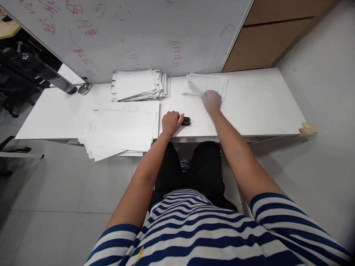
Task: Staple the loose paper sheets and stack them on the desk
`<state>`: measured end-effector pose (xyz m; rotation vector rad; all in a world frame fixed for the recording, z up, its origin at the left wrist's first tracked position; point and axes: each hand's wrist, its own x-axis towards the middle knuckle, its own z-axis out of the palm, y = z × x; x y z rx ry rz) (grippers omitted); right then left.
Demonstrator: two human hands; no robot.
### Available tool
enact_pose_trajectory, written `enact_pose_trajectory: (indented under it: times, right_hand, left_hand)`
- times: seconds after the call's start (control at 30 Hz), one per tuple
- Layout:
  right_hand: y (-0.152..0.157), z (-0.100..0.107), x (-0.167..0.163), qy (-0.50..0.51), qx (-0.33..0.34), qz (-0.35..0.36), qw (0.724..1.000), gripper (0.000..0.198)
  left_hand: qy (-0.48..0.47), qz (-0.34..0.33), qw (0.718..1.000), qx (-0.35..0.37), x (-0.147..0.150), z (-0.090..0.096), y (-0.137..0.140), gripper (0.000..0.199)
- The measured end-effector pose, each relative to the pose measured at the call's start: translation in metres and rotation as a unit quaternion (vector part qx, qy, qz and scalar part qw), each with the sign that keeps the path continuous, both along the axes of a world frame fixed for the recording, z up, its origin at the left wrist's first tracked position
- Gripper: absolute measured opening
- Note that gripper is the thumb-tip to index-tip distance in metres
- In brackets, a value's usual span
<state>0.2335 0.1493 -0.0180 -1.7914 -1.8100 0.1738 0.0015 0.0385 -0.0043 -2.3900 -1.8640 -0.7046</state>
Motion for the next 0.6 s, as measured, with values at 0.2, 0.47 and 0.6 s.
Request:
enact_pose_trajectory:
  times: [0.2, 0.47, 0.6]
  right_hand:
    - [0.0032, -0.0053, 0.0014, 0.007, 0.01, 0.0, 1.0, 0.032]
    - [0.0039, -0.0044, 0.0026, -0.012, -0.007, 0.006, 1.0, 0.037]
    - [0.001, -0.0005, 0.0006, -0.03, -0.021, 0.003, 0.999, 0.041]
  left_hand:
    - [0.001, -0.007, 1.0, 0.004, -0.0009, 0.001, 0.0001, 0.042]
    - [-0.008, -0.007, 1.0, 0.001, -0.0003, 0.0005, 0.0004, 0.039]
    - [-0.014, -0.008, 1.0, 0.003, -0.0006, 0.0004, 0.0003, 0.04]
